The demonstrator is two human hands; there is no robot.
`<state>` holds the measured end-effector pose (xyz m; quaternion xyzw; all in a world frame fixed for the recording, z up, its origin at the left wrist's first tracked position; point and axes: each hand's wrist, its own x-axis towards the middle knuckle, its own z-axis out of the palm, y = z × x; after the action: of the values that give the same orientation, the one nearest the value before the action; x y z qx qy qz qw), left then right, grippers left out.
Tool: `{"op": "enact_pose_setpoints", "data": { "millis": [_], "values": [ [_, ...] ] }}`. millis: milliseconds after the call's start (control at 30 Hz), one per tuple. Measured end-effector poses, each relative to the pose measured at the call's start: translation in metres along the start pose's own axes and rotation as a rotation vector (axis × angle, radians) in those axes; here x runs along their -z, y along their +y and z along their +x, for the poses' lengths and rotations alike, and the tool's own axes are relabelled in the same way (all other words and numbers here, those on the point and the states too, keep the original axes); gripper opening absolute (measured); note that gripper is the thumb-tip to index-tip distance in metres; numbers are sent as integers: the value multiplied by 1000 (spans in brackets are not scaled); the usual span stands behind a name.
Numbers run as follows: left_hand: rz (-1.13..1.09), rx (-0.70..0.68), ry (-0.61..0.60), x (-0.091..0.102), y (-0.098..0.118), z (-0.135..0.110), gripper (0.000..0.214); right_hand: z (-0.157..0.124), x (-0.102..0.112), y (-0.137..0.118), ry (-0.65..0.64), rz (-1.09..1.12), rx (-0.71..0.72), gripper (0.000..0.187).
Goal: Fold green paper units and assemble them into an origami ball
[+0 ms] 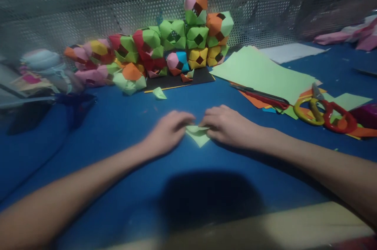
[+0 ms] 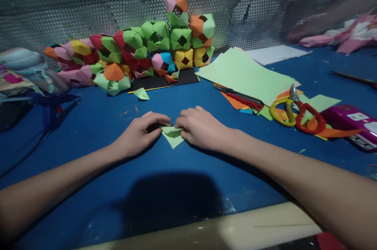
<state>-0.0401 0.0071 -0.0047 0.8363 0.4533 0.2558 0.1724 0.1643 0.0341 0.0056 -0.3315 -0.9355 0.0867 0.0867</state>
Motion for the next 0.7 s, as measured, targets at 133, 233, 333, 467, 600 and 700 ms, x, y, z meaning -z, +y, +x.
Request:
{"op": "enact_pose_setpoints", "data": {
  "millis": [133,233,333,467,600,700],
  "values": [
    [58,-54,-25,-1,-1,-1,31,-1,2,-5,-17,-127,49,22],
    [87,-54,-25,-2,-1,-2,29,-2,5,-8,-32,-175,86,20],
    [115,-62,-30,-2,0,-3,26,-3,6,-12,-30,-209,111,19],
    [158,-77,-26,-2,1,-4,26,-3,8,-18,-63,-270,106,25],
    [182,-181,-28,-4,0,-6,29,-3,10,-21,-97,-310,105,26],
    [187,-238,-48,-5,-1,-7,27,-4,9,-21,-92,-308,103,26]
  ]
}}
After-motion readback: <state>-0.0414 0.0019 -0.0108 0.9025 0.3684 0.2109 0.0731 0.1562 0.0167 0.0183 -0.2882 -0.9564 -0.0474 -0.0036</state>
